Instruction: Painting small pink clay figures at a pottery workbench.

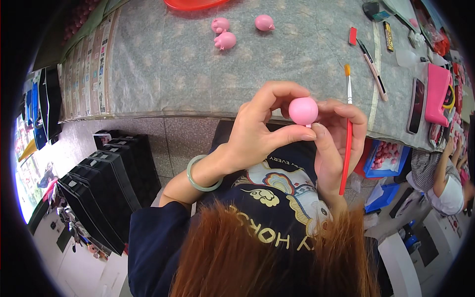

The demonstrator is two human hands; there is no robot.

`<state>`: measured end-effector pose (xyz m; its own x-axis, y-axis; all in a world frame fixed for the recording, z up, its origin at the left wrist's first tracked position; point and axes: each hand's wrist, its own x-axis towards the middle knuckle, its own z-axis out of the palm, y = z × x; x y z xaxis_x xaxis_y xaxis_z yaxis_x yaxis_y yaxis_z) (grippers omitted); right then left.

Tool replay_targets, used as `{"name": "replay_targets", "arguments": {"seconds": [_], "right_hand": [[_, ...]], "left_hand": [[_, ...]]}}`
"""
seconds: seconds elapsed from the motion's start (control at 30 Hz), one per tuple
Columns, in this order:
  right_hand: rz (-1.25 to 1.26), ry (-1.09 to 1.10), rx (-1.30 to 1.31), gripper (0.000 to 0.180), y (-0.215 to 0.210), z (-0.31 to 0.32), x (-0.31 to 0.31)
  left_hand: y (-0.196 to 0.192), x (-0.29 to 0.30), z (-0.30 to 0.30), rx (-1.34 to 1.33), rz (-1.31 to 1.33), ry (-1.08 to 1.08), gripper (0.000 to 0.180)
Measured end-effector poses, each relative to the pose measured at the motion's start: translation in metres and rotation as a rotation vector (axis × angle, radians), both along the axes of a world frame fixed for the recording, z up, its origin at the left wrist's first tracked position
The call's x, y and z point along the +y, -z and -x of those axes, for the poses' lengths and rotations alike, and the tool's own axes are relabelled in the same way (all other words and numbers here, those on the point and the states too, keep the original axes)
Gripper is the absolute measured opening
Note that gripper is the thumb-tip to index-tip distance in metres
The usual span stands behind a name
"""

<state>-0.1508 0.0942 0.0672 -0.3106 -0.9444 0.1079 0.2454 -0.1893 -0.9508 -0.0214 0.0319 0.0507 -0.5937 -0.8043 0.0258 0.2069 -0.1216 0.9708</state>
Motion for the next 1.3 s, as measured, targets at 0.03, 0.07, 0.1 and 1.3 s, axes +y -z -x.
{"name": "replay_targets", "arguments": {"seconds": [0.03, 0.07, 0.1, 1.3], "right_hand": [[0.009, 0.004, 0.0, 0.038, 0.0, 0.0, 0.0], [0.017, 0.007, 0.0, 0.038, 0.0, 0.0, 0.0], [0.017, 0.007, 0.0, 0.038, -0.001, 0.0, 0.0], [-0.21, 0.472, 1.028, 0.015, 0.03, 0.075, -0.06]], "left_hand": [[0.0, 0.0, 0.0, 0.0, 0.0, 0.001, 0.048], [-0.001, 0.0, 0.0, -0.004, 0.019, 0.007, 0.048], [-0.001, -0.001, 0.0, -0.009, 0.038, 0.014, 0.048], [0.016, -0.007, -0.001, 0.31, -0.745, -0.02, 0.023]]}}
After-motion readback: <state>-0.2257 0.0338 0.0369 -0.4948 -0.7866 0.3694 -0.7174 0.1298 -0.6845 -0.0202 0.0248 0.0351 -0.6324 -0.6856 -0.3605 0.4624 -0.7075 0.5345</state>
